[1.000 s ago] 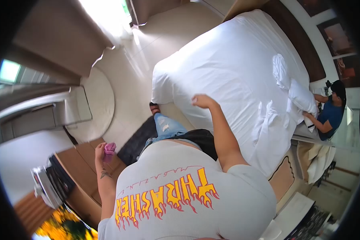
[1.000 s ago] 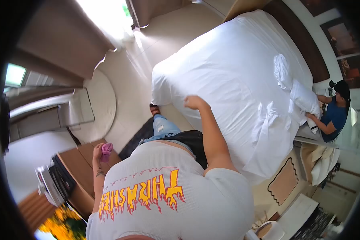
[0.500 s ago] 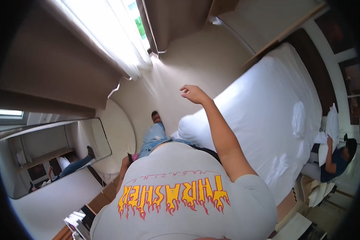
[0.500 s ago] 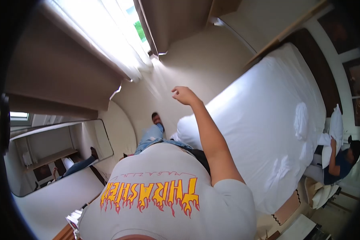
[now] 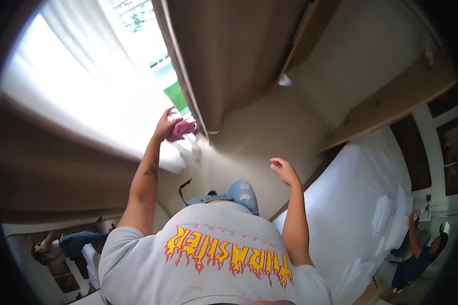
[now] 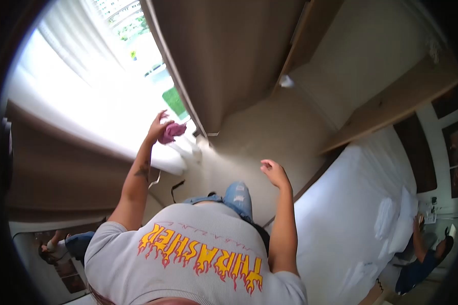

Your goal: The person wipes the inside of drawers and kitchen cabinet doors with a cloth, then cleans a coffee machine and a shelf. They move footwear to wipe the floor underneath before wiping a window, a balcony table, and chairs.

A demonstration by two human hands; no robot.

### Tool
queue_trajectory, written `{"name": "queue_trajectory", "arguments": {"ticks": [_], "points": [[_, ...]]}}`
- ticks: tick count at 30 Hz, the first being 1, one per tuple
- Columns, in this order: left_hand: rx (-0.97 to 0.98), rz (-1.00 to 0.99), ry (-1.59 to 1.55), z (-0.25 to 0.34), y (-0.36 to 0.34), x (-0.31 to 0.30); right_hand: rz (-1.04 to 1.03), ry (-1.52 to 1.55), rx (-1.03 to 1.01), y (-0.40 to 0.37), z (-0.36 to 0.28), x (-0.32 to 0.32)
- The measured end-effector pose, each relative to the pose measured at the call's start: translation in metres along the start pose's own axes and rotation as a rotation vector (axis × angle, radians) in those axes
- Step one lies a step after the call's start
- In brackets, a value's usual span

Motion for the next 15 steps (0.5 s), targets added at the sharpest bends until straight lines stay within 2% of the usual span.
{"name": "queue_trajectory", "arguments": {"ticks": [1, 2, 3, 4, 5, 7, 9, 10, 11, 13, 14, 15], "points": [[0.036, 0.08, -0.044, 0.041, 0.045, -0.003, 0.05, 0.092, -0.04, 0.018, -0.001, -0.02], [-0.02, 0.168, -0.043, 0.071, 0.088, -0.007, 0.067, 0.078, -0.066, 0.033, -0.015, -0.038], [-0.084, 0.253, -0.044, 0.09, 0.13, -0.008, 0.131, 0.203, 0.002, 0.044, -0.025, -0.06], [0.187, 0.448, 0.111, 0.103, 0.178, -0.012, 0.19, 0.327, 0.074, 0.061, -0.033, -0.081], [0.188, 0.34, 0.149, 0.097, 0.217, 0.003, 0.198, 0.313, 0.055, 0.086, -0.044, -0.101], [0.279, 0.368, 0.015, 0.159, 0.233, 0.006, 0.325, 0.374, -0.062, 0.116, -0.062, -0.15], [0.208, 0.389, 0.12, 0.209, 0.251, 0.028, 0.356, 0.372, -0.063, 0.173, -0.085, -0.185], [0.203, 0.197, 0.053, 0.21, 0.278, 0.052, 0.345, 0.354, -0.156, 0.196, -0.106, -0.194], [0.154, 0.164, 0.136, 0.236, 0.286, 0.065, 0.329, 0.336, -0.276, 0.227, -0.138, -0.2], [0.089, 0.117, 0.342, 0.232, 0.339, 0.116, 0.233, 0.277, -0.471, 0.272, -0.207, -0.187], [0.104, 0.064, 0.288, 0.276, 0.324, 0.125, 0.248, 0.151, -0.597, 0.281, -0.248, -0.176], [0.134, -0.016, 0.302, 0.29, 0.345, 0.152, 0.26, 0.031, -0.72, 0.297, -0.287, -0.173]]}}
Point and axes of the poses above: each hand's wrist, its own y-axis towards the middle knuckle, its own x-axis out of the palm, z = x × y, the point moved 5 cm from there along y, towards the middle knuckle, and after that the axes turned 13 degrees about y, right-handed, at the moved point
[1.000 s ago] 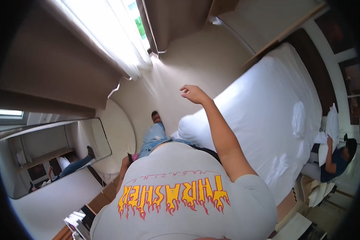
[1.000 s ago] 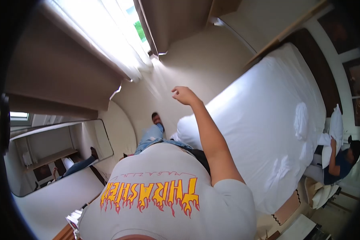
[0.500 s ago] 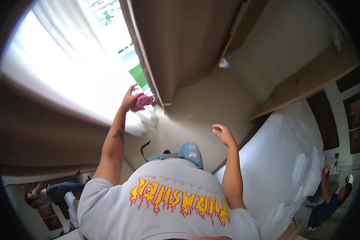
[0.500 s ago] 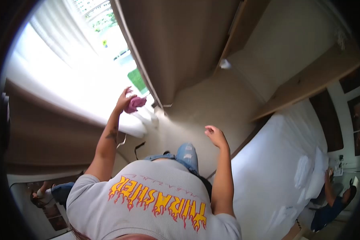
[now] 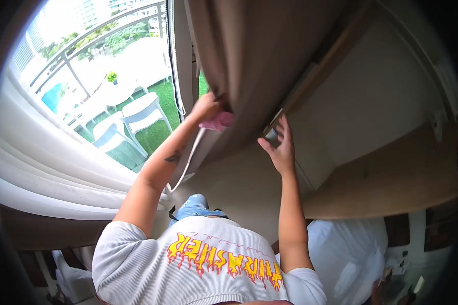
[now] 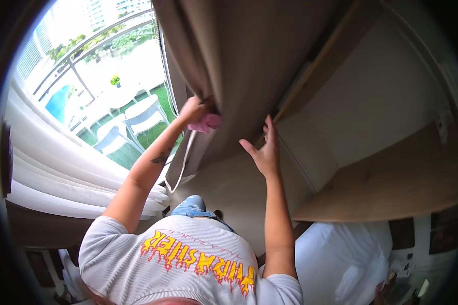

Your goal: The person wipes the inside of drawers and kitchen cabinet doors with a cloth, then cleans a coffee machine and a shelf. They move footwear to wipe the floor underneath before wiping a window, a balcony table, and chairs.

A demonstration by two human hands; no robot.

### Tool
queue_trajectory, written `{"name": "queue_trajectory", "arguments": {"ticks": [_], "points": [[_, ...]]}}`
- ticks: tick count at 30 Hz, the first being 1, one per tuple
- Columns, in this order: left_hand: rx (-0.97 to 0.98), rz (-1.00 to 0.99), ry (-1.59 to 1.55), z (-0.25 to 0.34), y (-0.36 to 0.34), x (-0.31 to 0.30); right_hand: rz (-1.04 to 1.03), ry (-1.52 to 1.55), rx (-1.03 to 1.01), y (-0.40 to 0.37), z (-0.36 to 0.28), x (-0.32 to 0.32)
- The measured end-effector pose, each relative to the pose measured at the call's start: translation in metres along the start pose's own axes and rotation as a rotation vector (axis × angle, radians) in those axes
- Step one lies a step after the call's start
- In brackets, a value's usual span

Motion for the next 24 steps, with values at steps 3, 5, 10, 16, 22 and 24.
{"name": "queue_trajectory", "arguments": {"ticks": [3, 5, 10, 16, 22, 24], "points": [[0.32, 0.074, -0.137, 0.08, 0.045, 0.037, 0.094, -0.143, -0.28, 0.095, -0.012, 0.014], [0.48, -0.058, -0.107, 0.116, 0.081, 0.066, 0.107, -0.163, -0.414, 0.163, 0.012, 0.012], [0.367, -0.098, -0.151, 0.114, 0.185, 0.123, 0.179, -0.209, -0.1, 0.269, 0.083, 0.01], [0.412, -0.108, -0.185, 0.109, 0.254, 0.138, 0.533, -0.362, 0.291, 0.407, 0.195, -0.032], [0.181, -0.143, -0.303, 0.006, 0.214, 0.134, 0.982, -0.189, 0.289, 0.483, 0.231, -0.079], [0.078, -0.23, -0.341, -0.047, 0.192, 0.137, 1.099, -0.18, 0.46, 0.508, 0.252, -0.107]]}}
Point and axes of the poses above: each hand's wrist, its own y-axis towards the middle knuckle, its own x-axis out of the palm, z = x × y, the point moved 5 cm from there along y, towards the middle knuckle, and after that the axes turned 13 degrees about y, right-handed, at the moved point
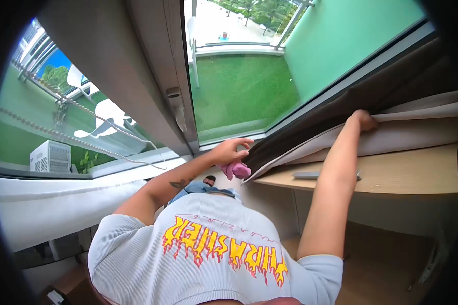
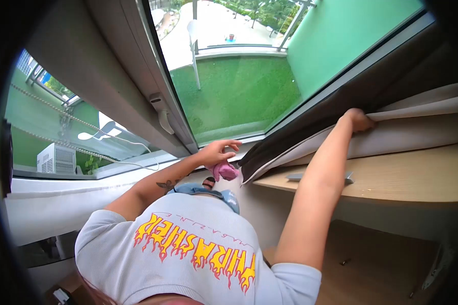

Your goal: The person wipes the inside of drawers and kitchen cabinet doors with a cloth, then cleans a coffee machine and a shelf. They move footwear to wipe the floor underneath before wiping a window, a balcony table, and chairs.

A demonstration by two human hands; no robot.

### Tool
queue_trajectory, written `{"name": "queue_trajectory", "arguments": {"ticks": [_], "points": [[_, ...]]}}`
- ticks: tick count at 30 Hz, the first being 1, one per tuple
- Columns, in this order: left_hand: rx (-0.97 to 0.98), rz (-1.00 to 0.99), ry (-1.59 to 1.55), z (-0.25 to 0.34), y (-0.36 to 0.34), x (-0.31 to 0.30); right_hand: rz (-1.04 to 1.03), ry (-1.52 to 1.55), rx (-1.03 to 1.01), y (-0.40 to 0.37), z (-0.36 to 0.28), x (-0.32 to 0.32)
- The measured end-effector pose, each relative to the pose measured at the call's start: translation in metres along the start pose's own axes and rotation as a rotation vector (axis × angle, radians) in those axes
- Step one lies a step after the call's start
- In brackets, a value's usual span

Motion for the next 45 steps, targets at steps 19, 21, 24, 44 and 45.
{"name": "queue_trajectory", "arguments": {"ticks": [19, 21, 24, 44, 45], "points": [[-0.78, 0.422, -0.383, -0.105, -0.106, 0.019, 0.186, 0.274, -0.368, 0.133, 0.009, 0.102], [-0.803, 0.395, -0.394, -0.095, -0.102, 0.01, 0.146, 0.224, -0.434, 0.123, 0.001, 0.118], [-0.772, 0.39, -0.452, -0.09, -0.088, 0.027, 0.108, 0.175, -0.476, 0.132, 0.014, 0.121], [-0.58, 0.471, -0.804, -0.161, 0.048, 0.107, -1.497, 0.204, 1.57, -0.319, 0.405, -0.01], [-0.575, 0.474, -0.793, -0.151, 0.044, 0.096, -1.507, 0.115, 1.596, -0.312, 0.408, -0.003]]}}
Point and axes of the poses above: each hand's wrist, its own y-axis towards the middle knuckle, its own x-axis out of the palm, z = x × y, the point moved 5 cm from there along y, towards the middle knuckle, and after that the axes turned 13 degrees about y, right-handed, at the moved point
